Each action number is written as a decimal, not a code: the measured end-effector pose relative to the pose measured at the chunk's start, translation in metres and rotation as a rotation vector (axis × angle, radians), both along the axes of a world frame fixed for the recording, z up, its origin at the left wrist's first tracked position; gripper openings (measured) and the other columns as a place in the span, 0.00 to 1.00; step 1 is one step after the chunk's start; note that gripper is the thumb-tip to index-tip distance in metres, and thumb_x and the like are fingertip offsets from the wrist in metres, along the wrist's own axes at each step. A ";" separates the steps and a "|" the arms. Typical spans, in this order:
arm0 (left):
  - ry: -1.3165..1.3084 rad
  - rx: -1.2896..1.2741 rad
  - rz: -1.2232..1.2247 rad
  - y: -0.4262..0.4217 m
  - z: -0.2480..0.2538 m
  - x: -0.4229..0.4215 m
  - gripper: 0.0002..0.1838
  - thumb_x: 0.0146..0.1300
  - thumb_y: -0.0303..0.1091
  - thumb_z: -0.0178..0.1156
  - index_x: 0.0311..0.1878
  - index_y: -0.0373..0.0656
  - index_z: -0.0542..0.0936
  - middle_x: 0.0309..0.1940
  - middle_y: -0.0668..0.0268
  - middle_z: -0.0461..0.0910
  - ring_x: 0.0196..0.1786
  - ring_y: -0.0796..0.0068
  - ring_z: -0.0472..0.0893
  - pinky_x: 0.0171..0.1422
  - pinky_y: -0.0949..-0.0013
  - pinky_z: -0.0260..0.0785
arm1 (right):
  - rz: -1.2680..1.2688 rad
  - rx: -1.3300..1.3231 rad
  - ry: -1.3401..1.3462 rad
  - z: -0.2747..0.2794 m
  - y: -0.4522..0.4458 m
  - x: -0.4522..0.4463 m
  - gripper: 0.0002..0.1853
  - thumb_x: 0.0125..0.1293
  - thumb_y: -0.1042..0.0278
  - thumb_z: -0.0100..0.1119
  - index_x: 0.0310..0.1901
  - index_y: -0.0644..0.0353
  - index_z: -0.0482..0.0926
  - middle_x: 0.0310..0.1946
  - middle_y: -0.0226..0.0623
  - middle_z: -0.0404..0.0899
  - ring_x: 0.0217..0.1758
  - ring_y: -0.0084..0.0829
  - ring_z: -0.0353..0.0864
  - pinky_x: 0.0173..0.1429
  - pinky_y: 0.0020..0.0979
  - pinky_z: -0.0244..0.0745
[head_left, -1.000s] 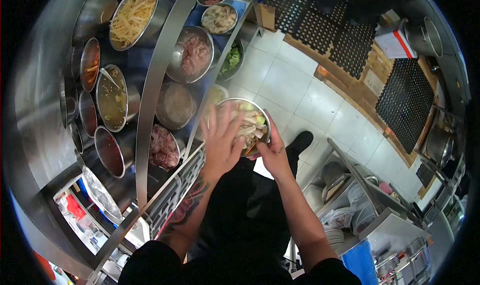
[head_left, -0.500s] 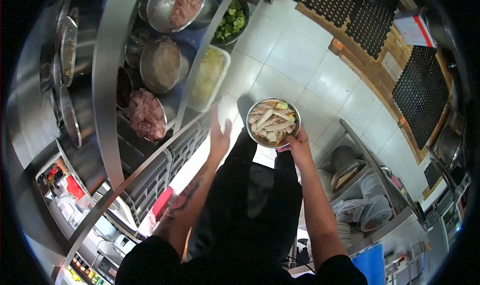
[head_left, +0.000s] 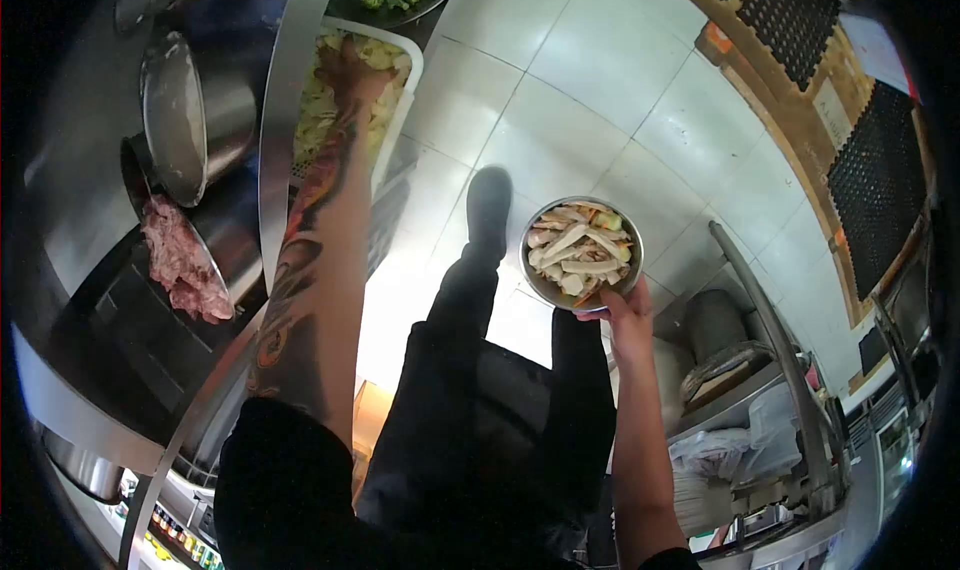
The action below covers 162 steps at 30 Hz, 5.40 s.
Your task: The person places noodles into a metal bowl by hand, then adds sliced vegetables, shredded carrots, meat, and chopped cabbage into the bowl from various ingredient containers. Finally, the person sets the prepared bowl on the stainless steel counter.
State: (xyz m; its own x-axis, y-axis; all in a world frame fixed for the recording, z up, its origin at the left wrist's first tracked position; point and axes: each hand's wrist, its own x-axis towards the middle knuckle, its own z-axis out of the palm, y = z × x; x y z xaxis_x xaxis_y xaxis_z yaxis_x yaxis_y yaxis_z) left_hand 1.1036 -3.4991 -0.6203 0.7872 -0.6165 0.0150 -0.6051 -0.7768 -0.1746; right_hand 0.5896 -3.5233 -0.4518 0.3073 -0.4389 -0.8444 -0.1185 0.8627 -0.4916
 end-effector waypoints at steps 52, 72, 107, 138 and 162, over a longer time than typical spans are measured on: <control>0.424 -0.755 0.321 0.115 0.066 -0.024 0.20 0.70 0.39 0.56 0.60 0.38 0.74 0.53 0.57 0.79 0.53 0.62 0.78 0.54 0.61 0.71 | 0.136 0.037 -0.252 -0.046 -0.017 0.144 0.34 0.65 0.79 0.50 0.73 0.55 0.58 0.53 0.45 0.79 0.36 0.36 0.88 0.33 0.31 0.88; 1.193 -0.843 0.367 0.049 0.266 -0.224 0.18 0.57 0.22 0.61 0.52 0.31 0.76 0.43 0.58 0.85 0.39 0.66 0.84 0.49 0.69 0.75 | 0.196 -0.132 -0.300 0.037 0.000 0.137 0.32 0.65 0.82 0.45 0.73 0.54 0.61 0.53 0.37 0.79 0.41 0.31 0.86 0.35 0.30 0.87; 0.846 -0.581 -1.847 0.221 0.718 -0.443 0.17 0.58 0.33 0.58 0.51 0.46 0.82 0.51 0.62 0.79 0.58 0.57 0.74 0.68 0.49 0.57 | -0.800 -0.500 -0.158 0.505 0.342 -0.058 0.32 0.67 0.74 0.50 0.73 0.49 0.57 0.38 0.44 0.82 0.27 0.34 0.86 0.28 0.32 0.85; 0.694 -0.311 -2.177 0.409 0.707 -0.698 0.28 0.59 0.47 0.61 0.62 0.50 0.76 0.64 0.60 0.70 0.67 0.58 0.69 0.71 0.44 0.55 | -1.025 -0.533 -0.169 0.487 0.563 -0.290 0.26 0.67 0.81 0.47 0.67 0.58 0.64 0.48 0.44 0.80 0.39 0.37 0.87 0.31 0.35 0.88; 0.987 -0.324 -1.976 0.361 0.720 -0.735 0.42 0.59 0.46 0.64 0.75 0.43 0.61 0.76 0.50 0.55 0.78 0.47 0.54 0.78 0.38 0.43 | -1.011 -0.491 -0.211 0.472 0.542 -0.382 0.29 0.63 0.81 0.46 0.68 0.61 0.60 0.48 0.53 0.81 0.35 0.46 0.88 0.33 0.39 0.88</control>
State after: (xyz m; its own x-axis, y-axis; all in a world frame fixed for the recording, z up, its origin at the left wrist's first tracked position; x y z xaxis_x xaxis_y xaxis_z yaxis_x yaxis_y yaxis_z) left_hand 0.3690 -3.1376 0.1000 -0.8154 -0.4547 0.3583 -0.2079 0.8077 0.5518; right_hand 0.2079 -2.9812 0.0207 -0.2588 -0.8341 -0.4872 0.6459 0.2256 -0.7293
